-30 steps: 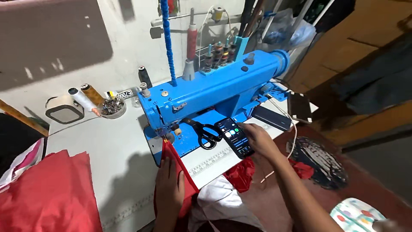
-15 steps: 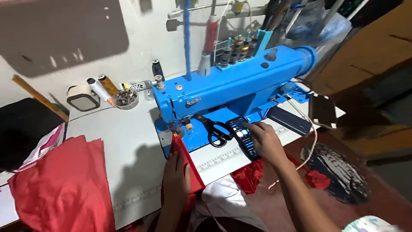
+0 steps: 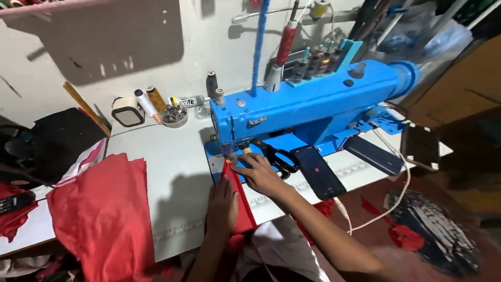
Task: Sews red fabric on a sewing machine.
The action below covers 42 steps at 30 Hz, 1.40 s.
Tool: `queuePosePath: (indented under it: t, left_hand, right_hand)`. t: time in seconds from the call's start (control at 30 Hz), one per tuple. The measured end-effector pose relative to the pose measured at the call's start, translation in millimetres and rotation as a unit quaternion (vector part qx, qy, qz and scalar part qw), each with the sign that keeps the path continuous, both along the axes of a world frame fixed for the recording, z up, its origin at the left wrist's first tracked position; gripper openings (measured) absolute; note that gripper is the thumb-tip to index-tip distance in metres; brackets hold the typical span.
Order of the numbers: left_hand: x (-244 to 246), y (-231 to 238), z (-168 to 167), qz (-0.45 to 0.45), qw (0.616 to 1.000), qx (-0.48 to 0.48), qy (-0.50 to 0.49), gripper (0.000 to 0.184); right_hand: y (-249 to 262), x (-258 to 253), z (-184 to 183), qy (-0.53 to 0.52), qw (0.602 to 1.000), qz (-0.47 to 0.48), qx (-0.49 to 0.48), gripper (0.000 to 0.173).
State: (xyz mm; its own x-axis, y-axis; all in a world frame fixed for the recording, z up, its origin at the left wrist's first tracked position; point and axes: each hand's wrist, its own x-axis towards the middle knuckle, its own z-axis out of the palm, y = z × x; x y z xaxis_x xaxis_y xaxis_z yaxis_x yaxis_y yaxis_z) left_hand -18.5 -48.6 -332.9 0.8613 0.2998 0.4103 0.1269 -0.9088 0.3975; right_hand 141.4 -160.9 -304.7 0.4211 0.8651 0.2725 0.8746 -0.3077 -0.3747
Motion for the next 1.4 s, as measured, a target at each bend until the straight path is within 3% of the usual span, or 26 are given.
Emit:
queuePosePath:
  t: [0.3, 0.43, 0.6, 0.93, 1.4]
  left_hand:
    - [-9.2, 18.9, 2.4, -0.009, 0.999, 0.044, 0.011, 0.037]
    - [-5.7, 19.5, -0.2, -0.061, 0.996, 0.050, -0.035, 0.035]
    - [-2.7, 21.9, 0.0, -0.094, 0.995, 0.032, -0.014, 0.039]
    - [-1.9, 30.2, -2.3, -0.110, 0.994, 0.022, -0.011, 0.038]
    - [11.7, 37.2, -2.3, -0.117, 0.992, 0.035, -0.008, 0.039]
  right_hand:
    - [7.7, -5.4, -12.9, -0.019, 1.000, 0.005, 0.010, 0.050]
    - [5.5, -6.3, -16.9, -0.030, 0.999, 0.000, 0.028, 0.051]
    - [6.1, -6.4, -16.3, -0.017, 1.000, -0.005, 0.022, 0.052]
    - [5.2, -5.1, -21.5, -0.024, 0.996, -0.008, 0.081, 0.041]
    - [9.0, -7.1, -20.4, -0.037, 0.998, -0.029, 0.048, 0.044]
